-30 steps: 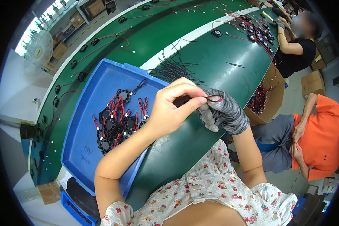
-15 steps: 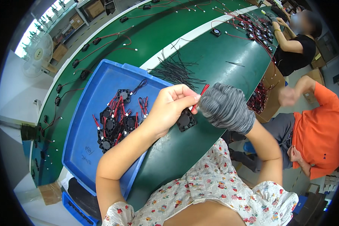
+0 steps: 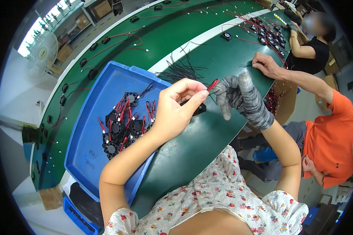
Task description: The person sits at a green assembly table and repeatedly picks up small black electronic components from a blue bin. They insert red and black wires into the components and secure them with black zip ties, then place the finished units on the table. A coworker is visible in the background performing similar tasks.
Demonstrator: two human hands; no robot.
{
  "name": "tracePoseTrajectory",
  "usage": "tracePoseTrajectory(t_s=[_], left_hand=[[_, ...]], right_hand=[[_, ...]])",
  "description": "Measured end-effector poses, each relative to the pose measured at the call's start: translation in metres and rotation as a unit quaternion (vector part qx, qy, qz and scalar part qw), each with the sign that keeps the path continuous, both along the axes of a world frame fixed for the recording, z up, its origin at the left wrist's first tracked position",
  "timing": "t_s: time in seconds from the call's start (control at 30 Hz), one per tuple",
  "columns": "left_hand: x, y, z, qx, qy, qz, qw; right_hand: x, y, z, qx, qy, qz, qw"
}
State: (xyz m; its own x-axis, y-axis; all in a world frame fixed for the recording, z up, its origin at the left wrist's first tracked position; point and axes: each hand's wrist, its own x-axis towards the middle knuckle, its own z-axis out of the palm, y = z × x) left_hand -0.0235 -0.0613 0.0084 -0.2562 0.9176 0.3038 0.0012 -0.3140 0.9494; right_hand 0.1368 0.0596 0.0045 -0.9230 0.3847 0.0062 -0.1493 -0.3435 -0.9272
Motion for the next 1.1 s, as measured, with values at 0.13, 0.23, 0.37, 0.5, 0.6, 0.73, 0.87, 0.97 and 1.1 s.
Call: tracePoseTrajectory(t_s=[0.13, 0.23, 0.37, 0.5, 0.6, 0.73, 0.87, 0.97, 1.1], left_hand=[[-0.002, 0.001, -0.002, 0.086, 0.115, -0.004, 0.990], [-0.002, 0.002, -0.003, 0.103, 0.133, -0.014, 0.986], [0.008, -0.005, 0.002, -0.044, -0.063, -0.073, 0.994], [0.001, -0.002, -0.005, -0.238, -0.116, -0.117, 0.957], [0.002, -0.001, -0.009, -0.316, -0.146, -0.153, 0.925], [0.003, 0.002, -0.009, -0.205, -0.157, -0.106, 0.960], [0.005, 0.003, -0.008, -0.085, -0.090, -0.062, 0.990], [0.008, 0.002, -0.011, -0.039, -0.048, -0.042, 0.997], [0.006, 0.002, -0.006, -0.079, -0.090, -0.084, 0.989]], right_hand=[[-0.004, -0.022, 0.019, 0.140, -0.089, 0.001, 0.986], [-0.002, -0.028, 0.021, 0.228, -0.099, -0.055, 0.967], [-0.001, -0.023, 0.016, 0.625, 0.012, -0.122, 0.771], [0.000, -0.024, 0.012, 0.853, -0.040, -0.033, 0.520], [0.004, -0.028, 0.016, 0.910, -0.028, 0.011, 0.413], [0.005, -0.015, 0.009, 0.716, -0.071, -0.140, 0.680], [0.007, -0.026, 0.013, 0.114, -0.101, -0.114, 0.982], [0.002, -0.034, 0.008, 0.107, -0.067, -0.073, 0.989], [0.001, -0.033, 0.007, 0.311, -0.054, -0.154, 0.936]])
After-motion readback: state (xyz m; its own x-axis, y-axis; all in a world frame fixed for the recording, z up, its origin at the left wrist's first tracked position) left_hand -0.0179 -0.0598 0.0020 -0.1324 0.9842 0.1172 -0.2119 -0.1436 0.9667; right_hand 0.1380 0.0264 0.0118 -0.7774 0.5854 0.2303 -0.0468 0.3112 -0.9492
